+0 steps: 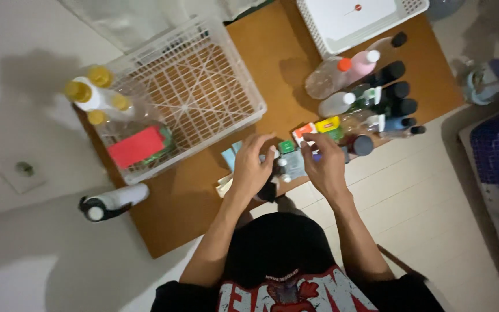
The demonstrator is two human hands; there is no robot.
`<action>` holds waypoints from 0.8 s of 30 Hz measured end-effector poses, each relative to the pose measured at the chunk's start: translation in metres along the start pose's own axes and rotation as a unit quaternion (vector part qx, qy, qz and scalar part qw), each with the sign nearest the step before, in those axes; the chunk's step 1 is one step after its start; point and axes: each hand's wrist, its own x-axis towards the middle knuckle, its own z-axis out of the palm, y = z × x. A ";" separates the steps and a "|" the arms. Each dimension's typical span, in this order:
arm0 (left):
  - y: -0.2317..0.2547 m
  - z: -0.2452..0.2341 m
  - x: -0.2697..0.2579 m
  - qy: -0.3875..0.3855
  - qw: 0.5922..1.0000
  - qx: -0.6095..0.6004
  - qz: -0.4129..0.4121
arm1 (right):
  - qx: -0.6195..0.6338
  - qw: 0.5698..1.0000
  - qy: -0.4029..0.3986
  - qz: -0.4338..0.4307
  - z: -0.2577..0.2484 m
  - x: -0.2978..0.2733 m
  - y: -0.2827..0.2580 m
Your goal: Cleaning and wiping down various household and personal care containers.
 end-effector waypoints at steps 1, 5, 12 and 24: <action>0.007 0.012 0.010 0.002 1.000 0.000 0.000 | 0.000 1.000 -0.001 -0.002 -0.009 0.008 0.009; 0.009 0.074 0.047 -0.064 0.993 -0.006 -0.102 | -0.034 0.999 0.038 -0.009 -0.035 0.047 0.053; -0.057 0.189 0.112 -0.023 0.998 0.006 -0.058 | -0.081 0.992 0.065 -0.077 -0.035 0.134 0.106; -0.044 0.200 0.141 -0.019 0.985 -0.075 -0.157 | -0.042 0.997 0.006 -0.057 -0.004 0.172 0.139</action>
